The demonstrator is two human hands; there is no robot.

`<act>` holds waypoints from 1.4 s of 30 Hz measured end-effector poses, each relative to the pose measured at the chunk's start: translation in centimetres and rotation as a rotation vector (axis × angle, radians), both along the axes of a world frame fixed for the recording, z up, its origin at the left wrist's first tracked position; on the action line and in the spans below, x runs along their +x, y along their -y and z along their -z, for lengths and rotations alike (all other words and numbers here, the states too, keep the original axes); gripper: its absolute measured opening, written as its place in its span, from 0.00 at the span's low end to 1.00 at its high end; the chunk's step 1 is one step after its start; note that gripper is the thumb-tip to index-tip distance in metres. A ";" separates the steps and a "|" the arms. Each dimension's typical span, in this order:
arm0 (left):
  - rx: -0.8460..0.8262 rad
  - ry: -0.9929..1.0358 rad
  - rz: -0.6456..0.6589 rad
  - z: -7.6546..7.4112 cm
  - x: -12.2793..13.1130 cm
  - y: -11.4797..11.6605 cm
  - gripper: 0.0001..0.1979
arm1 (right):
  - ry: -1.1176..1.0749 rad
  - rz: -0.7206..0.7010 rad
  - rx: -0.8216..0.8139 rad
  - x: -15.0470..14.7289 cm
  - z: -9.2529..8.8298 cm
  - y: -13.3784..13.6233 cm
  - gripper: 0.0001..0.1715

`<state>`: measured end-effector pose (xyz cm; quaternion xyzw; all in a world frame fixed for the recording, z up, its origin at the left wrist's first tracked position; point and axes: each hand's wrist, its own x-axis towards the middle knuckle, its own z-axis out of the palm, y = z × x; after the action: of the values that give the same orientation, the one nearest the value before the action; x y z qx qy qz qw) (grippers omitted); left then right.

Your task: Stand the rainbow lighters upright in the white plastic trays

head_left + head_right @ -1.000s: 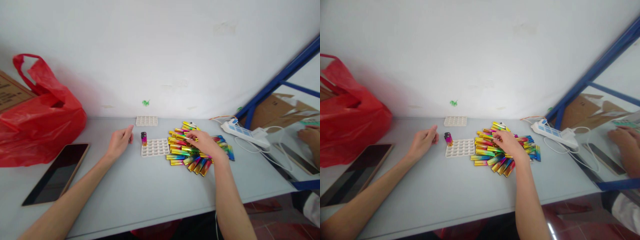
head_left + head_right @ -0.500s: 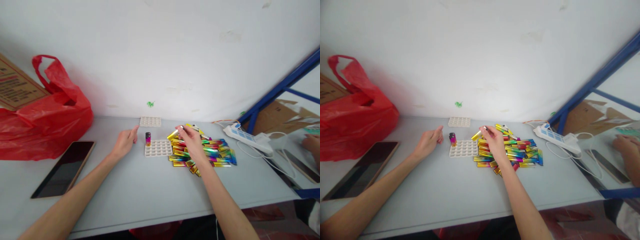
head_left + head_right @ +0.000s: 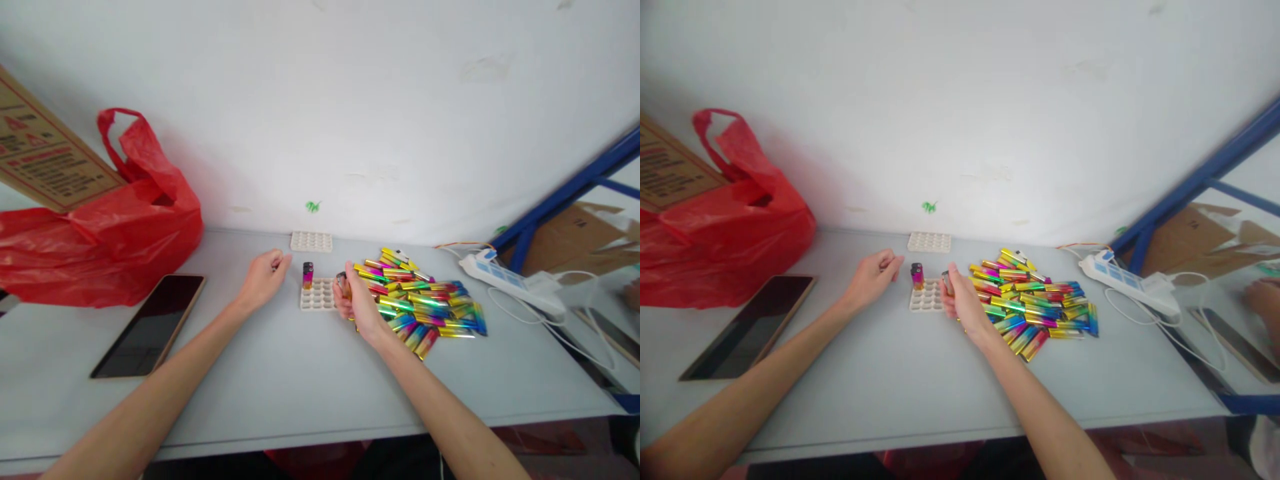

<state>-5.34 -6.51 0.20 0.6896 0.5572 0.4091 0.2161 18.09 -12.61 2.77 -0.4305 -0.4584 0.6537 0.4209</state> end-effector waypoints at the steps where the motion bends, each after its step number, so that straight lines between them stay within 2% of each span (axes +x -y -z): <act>1: 0.002 -0.001 0.002 0.0 0.1 0.0 0.25 | 0.034 0.015 0.002 -0.2 0.1 0.1 0.43; 4: -0.015 -0.003 -0.008 0.3 0.2 0.1 0.31 | 0.128 0.080 0.040 -0.9 0.4 0.3 0.42; 7: -0.057 0.023 -0.011 0.4 0.3 0.2 0.37 | 0.163 0.134 0.080 -1.2 0.5 0.5 0.36; 12: -0.060 0.060 0.045 0.2 0.5 0.4 0.38 | 0.167 0.128 0.094 -1.1 0.4 0.3 0.31; 19: -0.024 0.077 0.029 0.1 0.5 0.4 0.37 | 0.120 0.117 0.043 -1.0 0.4 0.1 0.38; 23: -0.015 0.054 0.067 -0.1 0.5 0.4 0.37 | 0.171 0.130 0.091 -1.0 0.5 0.1 0.35; 27: -0.017 0.005 0.050 -0.1 0.5 0.3 0.38 | 0.198 0.152 0.138 -1.0 0.5 0.1 0.33; 33: -0.036 -0.013 0.028 0.2 0.4 0.1 0.38 | 0.082 0.105 0.094 -0.8 0.9 0.1 0.42; 36: -0.050 -0.006 0.030 0.2 0.4 0.3 0.38 | 0.091 0.073 0.229 -0.6 0.9 0.3 0.41; 40: -0.049 -0.002 0.059 0.0 0.5 0.5 0.37 | 0.296 0.051 0.459 -0.1 0.5 0.6 0.31; 42: -0.046 -0.027 0.073 -0.1 0.5 0.5 0.38 | 0.405 0.091 0.579 0.0 0.1 0.7 0.27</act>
<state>-4.82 -7.05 0.26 0.7097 0.5439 0.3786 0.2390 18.06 -13.28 2.63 -0.4340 -0.6794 0.3787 0.4546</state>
